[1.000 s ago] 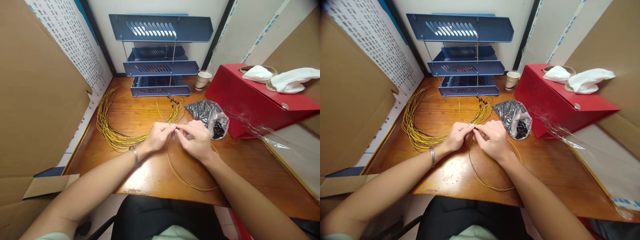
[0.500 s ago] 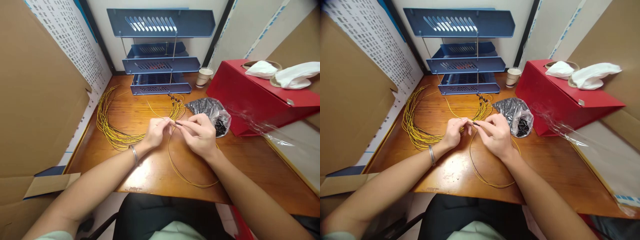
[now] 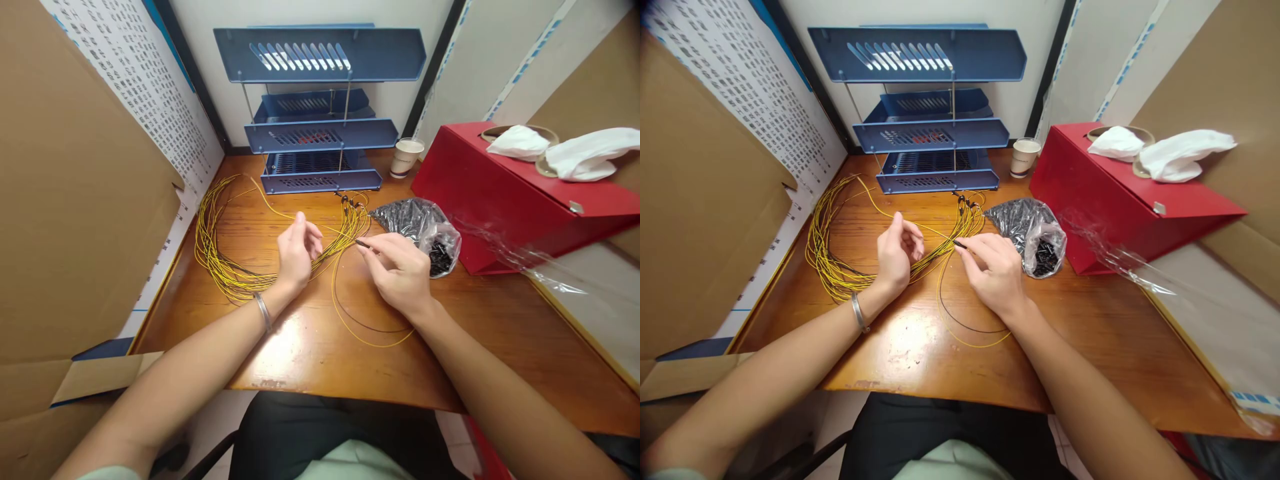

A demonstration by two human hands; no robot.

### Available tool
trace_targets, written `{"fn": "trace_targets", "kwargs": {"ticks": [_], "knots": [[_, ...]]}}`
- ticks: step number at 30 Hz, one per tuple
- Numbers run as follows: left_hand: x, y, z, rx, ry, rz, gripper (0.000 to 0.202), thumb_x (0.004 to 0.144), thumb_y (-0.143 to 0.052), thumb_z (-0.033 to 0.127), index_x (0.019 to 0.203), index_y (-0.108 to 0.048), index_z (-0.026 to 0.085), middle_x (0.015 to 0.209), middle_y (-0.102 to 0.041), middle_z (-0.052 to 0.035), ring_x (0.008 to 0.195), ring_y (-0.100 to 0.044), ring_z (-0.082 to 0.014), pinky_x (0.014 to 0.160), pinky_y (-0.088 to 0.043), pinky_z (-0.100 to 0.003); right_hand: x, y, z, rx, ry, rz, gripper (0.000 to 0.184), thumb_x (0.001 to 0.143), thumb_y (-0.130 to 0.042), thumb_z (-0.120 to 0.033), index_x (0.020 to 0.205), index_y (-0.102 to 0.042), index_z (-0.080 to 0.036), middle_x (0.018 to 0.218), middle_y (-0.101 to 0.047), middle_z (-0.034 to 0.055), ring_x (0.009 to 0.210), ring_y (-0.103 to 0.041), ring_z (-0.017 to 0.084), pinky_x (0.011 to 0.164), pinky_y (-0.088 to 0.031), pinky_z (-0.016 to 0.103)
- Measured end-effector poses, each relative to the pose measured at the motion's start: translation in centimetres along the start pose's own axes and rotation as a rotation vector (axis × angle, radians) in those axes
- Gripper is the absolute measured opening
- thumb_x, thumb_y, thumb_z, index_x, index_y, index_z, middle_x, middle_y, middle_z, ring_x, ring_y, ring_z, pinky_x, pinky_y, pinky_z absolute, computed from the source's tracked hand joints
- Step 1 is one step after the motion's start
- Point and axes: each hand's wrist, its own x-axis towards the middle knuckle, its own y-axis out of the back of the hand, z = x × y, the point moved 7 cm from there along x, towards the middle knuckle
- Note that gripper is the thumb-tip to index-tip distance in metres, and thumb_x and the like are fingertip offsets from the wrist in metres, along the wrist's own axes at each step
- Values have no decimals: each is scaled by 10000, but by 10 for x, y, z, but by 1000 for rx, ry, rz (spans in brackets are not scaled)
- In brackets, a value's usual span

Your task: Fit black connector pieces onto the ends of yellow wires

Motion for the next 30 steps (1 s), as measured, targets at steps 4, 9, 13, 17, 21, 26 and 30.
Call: {"fn": "trace_targets", "kwargs": {"ticks": [4,9,13,17,21,26,30], "knots": [[-22,-31,-10,127,107,-351,696,893,-480,764,502,-537,191,403,-486,-4,384,-430,-90,439,-324,-262,-2,-3,-3,16,21,-42,124,937,-672,-187,996,-779,-204,896,-792,57,800,-726,179,730,-551,340],[-34,-44,-15,153,124,-521,667,934,-484,682,482,-494,191,408,-467,4,417,-429,-91,481,-336,-269,-4,-8,-5,45,39,-79,126,936,-669,-174,1003,-776,-183,899,-787,69,800,-717,177,732,-555,333],[-24,-34,-8,70,90,-363,545,893,-572,563,502,-482,193,433,-461,15,417,-429,-89,481,-343,-267,-4,-11,-4,50,39,-115,132,944,-667,-202,1009,-782,-194,897,-792,62,772,-718,169,707,-552,320],[-1,-10,-9,-65,140,-103,490,860,-579,505,515,-383,219,396,-391,44,347,-374,-79,413,-292,-253,-3,-7,-3,54,21,-98,128,941,-672,-207,998,-786,-194,859,-779,50,674,-673,139,624,-525,290],[16,11,-14,-117,185,108,448,889,-530,421,542,-321,228,374,-325,70,318,-304,-67,380,-255,-231,-1,-3,-1,64,-6,-73,113,932,-676,-196,972,-781,-184,809,-751,40,600,-611,119,566,-495,279],[12,-2,-9,61,82,-92,434,811,-621,396,485,-406,208,384,-395,51,350,-347,-55,406,-270,-221,0,0,2,71,-39,-39,82,907,-689,-174,927,-768,-163,725,-705,30,550,-558,116,509,-446,273],[3,-15,-8,176,15,-243,453,799,-602,420,442,-437,195,405,-403,36,389,-364,-59,428,-264,-228,-1,0,2,55,-29,-47,76,899,-687,-172,927,-758,-168,714,-691,21,531,-533,108,499,-437,265]]}}
